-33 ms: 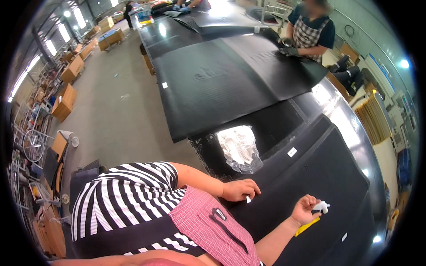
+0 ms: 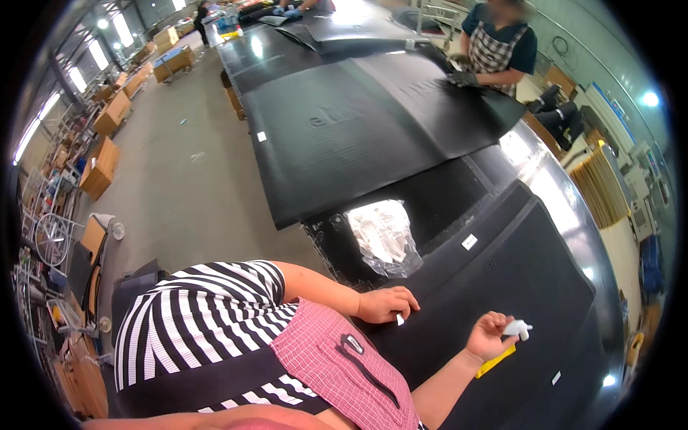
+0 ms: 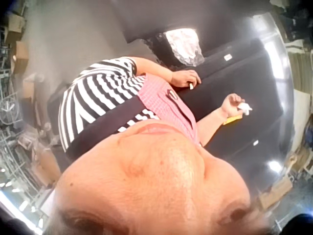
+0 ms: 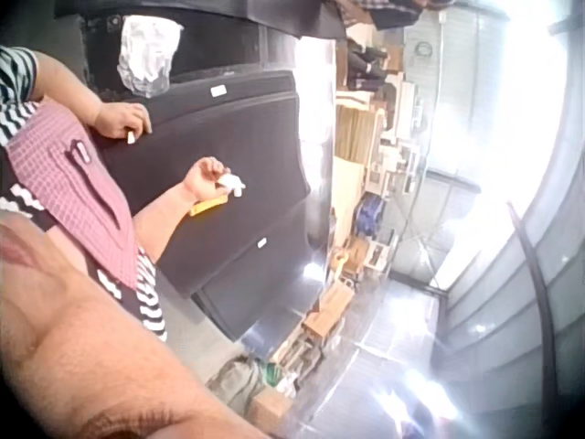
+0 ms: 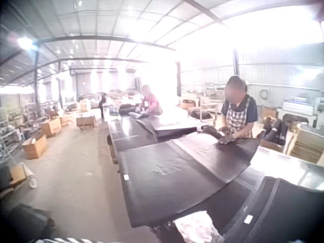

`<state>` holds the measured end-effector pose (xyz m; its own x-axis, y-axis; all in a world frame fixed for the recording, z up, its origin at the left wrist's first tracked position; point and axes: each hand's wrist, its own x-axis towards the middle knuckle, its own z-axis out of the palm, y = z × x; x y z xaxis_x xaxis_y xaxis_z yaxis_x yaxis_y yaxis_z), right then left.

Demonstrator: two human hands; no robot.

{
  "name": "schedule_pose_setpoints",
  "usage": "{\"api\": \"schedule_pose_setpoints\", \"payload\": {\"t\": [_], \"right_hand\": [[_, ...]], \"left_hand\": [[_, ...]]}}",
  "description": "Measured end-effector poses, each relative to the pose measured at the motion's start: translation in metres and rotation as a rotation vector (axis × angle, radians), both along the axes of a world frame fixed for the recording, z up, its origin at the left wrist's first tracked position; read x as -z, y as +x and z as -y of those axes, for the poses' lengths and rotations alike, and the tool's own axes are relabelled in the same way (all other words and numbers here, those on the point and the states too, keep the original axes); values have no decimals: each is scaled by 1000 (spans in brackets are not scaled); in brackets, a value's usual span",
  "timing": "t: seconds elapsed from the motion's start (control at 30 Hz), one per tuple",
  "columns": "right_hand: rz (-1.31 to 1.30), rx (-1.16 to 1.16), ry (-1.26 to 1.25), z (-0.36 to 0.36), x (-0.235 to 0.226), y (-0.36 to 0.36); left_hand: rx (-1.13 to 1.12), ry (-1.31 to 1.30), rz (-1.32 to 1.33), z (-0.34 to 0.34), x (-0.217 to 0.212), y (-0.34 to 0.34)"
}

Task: The person handles large black rubber car mats in a workshop, placing them on a table and applying adhesive to the edges using a squeeze bottle and a small roller. The person then presses the edges of the mats together to bond them.

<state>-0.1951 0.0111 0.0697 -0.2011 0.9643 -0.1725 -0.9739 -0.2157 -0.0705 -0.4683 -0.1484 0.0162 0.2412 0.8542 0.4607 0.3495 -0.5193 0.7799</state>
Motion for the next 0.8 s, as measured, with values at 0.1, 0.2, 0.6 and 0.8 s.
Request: {"api": "schedule_pose_setpoints", "payload": {"t": [0.1, 0.2, 0.6, 0.8], "right_hand": [[592, -150, 45, 23, 3, -15], [1456, -64, 168, 55, 12, -40], [2643, 263, 899, 115, 32, -34], [2656, 293, 863, 116, 34, -31]], "left_hand": [[18, -10, 35, -2, 1, -1], [64, -109, 111, -1, -8, -9], [-1212, 6, -544, 10, -24, -339], [-1142, -211, -373, 0, -4, -352]]}}
